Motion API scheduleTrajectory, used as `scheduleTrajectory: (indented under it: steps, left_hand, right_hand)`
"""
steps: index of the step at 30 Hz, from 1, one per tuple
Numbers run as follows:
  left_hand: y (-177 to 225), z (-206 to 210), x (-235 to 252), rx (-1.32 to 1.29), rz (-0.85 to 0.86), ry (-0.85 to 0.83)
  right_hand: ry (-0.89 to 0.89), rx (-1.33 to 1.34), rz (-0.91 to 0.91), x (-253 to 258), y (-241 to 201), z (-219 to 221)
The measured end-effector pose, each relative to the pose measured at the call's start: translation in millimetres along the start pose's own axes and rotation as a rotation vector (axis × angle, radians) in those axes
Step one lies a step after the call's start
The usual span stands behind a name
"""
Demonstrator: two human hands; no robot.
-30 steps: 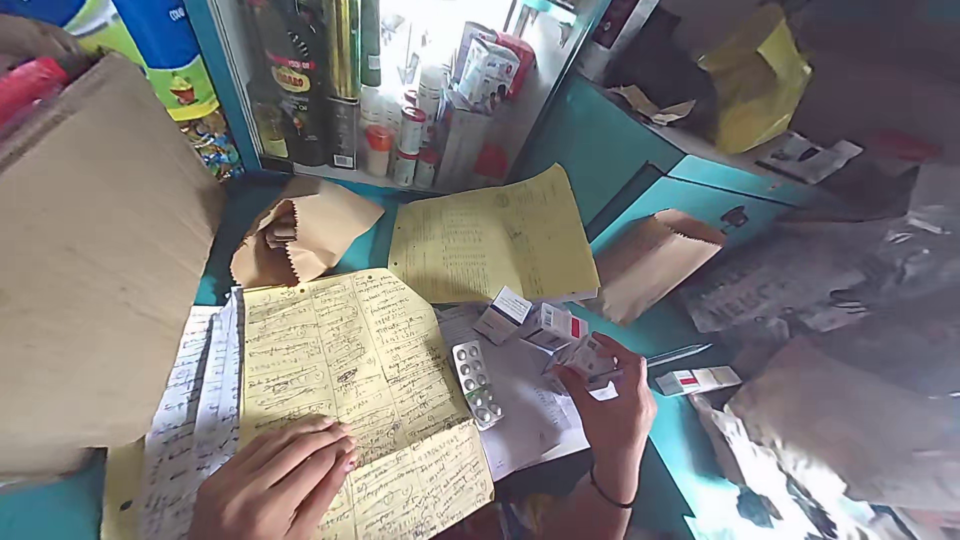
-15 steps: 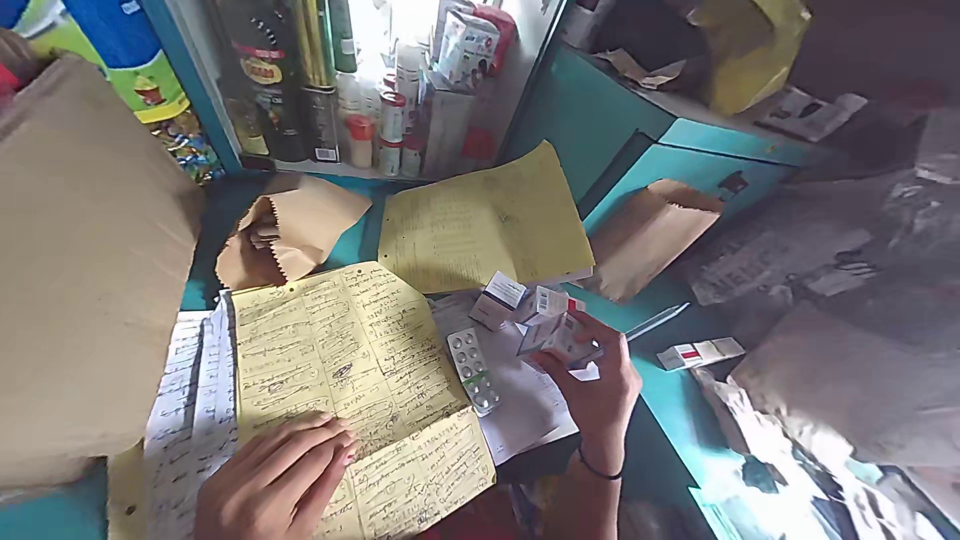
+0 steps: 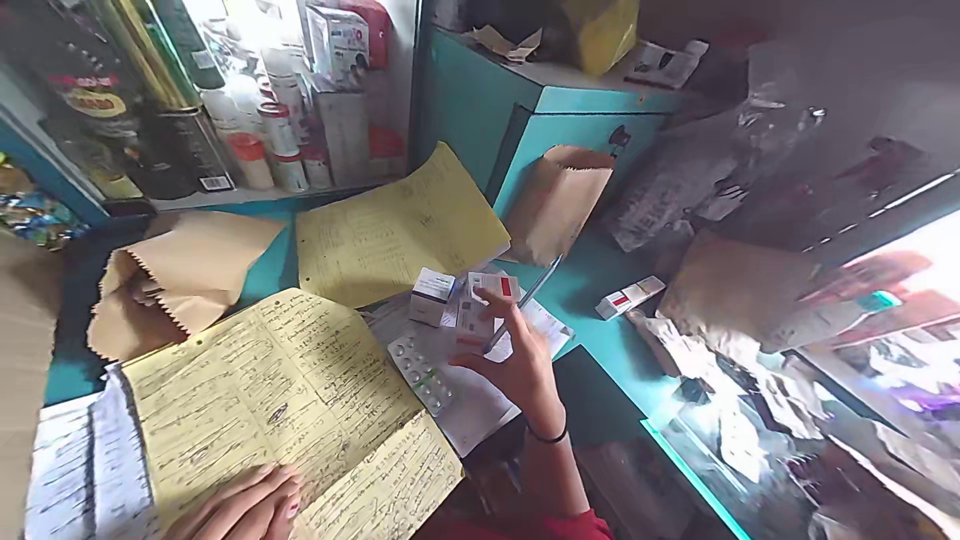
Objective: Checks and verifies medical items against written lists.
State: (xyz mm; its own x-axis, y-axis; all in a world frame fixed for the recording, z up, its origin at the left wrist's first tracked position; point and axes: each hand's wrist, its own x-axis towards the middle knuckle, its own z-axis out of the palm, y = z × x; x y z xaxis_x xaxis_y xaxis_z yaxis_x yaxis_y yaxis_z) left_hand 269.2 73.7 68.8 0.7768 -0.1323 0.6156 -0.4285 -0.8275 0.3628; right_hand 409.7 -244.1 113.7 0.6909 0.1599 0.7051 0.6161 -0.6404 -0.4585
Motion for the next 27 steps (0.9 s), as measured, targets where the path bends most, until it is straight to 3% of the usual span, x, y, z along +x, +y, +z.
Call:
scheduleTrajectory:
  steps: [4, 7, 10, 14, 16, 19, 27]
  left_hand:
    - [3.6, -0.2, 1.3, 0.027, -0.015, 0.033]
    - [5.1, 2.2, 2.9, 0.047, -0.017, 0.090]
    - [3.2, 5.3, 1.2, 0.041, -0.009, 0.142]
    - [1.6, 6.5, 0.8, 0.030, -0.001, 0.154]
    - [1.1, 6.9, 0.9, 0.036, 0.004, 0.161]
    - [2.5, 7.1, 1.1, 0.044, -0.004, 0.158]
    - [3.7, 9.5, 0.3, 0.039, -0.026, 0.144]
  right_hand:
    - [0.208, 0.044, -0.030, 12.3, 0.6, -20.6]
    - [0.331, -0.166, 0.132, 35.8, 0.4, -37.0]
    - [0.061, -0.332, 0.368, 64.3, 8.9, -43.6]
    - [-0.214, -0.066, 0.510, 89.5, 43.3, -28.1]
    - [-0.234, 0.024, 0.543, 98.6, 47.9, -17.4]
    - [-0.157, -0.035, 0.523, 105.4, 45.3, -6.8]
    - [-0.088, -0.137, 0.209, 130.3, 1.4, -10.1]
